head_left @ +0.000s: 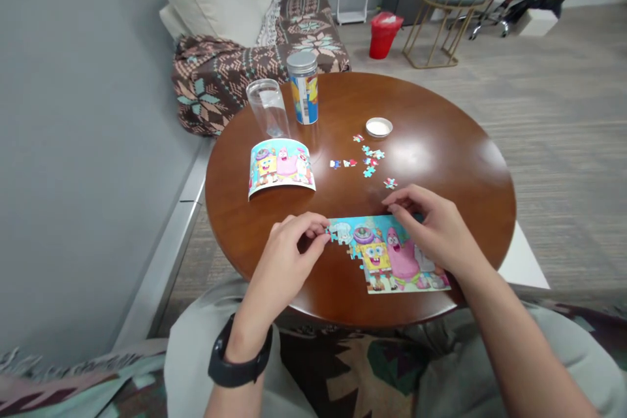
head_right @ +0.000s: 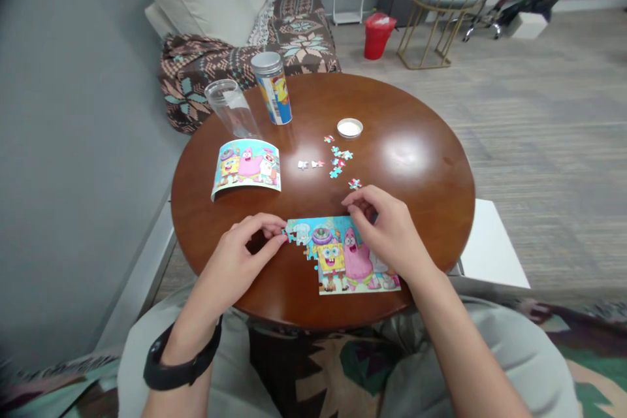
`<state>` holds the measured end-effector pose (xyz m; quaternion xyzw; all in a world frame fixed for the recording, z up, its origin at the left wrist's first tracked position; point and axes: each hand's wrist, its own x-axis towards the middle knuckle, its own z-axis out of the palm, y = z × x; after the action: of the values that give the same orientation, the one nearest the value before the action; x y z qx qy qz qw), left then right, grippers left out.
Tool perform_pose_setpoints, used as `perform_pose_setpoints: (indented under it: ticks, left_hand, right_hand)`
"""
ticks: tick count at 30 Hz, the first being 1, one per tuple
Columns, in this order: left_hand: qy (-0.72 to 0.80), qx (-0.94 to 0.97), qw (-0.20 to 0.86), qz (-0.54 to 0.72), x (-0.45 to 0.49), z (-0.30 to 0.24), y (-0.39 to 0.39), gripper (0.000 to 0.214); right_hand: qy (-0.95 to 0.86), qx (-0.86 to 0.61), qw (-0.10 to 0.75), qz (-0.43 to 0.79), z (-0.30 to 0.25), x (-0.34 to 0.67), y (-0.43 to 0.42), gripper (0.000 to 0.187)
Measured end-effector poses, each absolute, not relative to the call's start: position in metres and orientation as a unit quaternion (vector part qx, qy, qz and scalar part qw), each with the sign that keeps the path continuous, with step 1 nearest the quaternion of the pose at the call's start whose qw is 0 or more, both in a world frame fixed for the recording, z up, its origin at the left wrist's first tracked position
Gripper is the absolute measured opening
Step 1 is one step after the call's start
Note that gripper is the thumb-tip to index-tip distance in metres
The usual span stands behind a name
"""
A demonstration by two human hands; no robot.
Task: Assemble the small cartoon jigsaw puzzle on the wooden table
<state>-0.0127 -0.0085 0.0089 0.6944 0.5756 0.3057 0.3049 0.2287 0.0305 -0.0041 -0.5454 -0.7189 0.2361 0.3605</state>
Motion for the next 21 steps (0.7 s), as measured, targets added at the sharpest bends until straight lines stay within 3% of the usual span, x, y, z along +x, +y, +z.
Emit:
perform_pose_setpoints:
  ticks: [15,21]
  left_hand:
    - [0.58,0.701,0.285,0.301,-0.0117,0.0083,-0.0111,0.009]
    - [0.579,0.731,0.246,0.264,-0.0058,0.0097,-0.0167,0.033]
  right_hand:
    - [-0.735,-0.54,0.346,0.22,-0.0056,0.2301,0.0304,0.012]
    - [-0.733,-0.542,0.348,0.22,-0.0063,0.2299,0.0303,0.012]
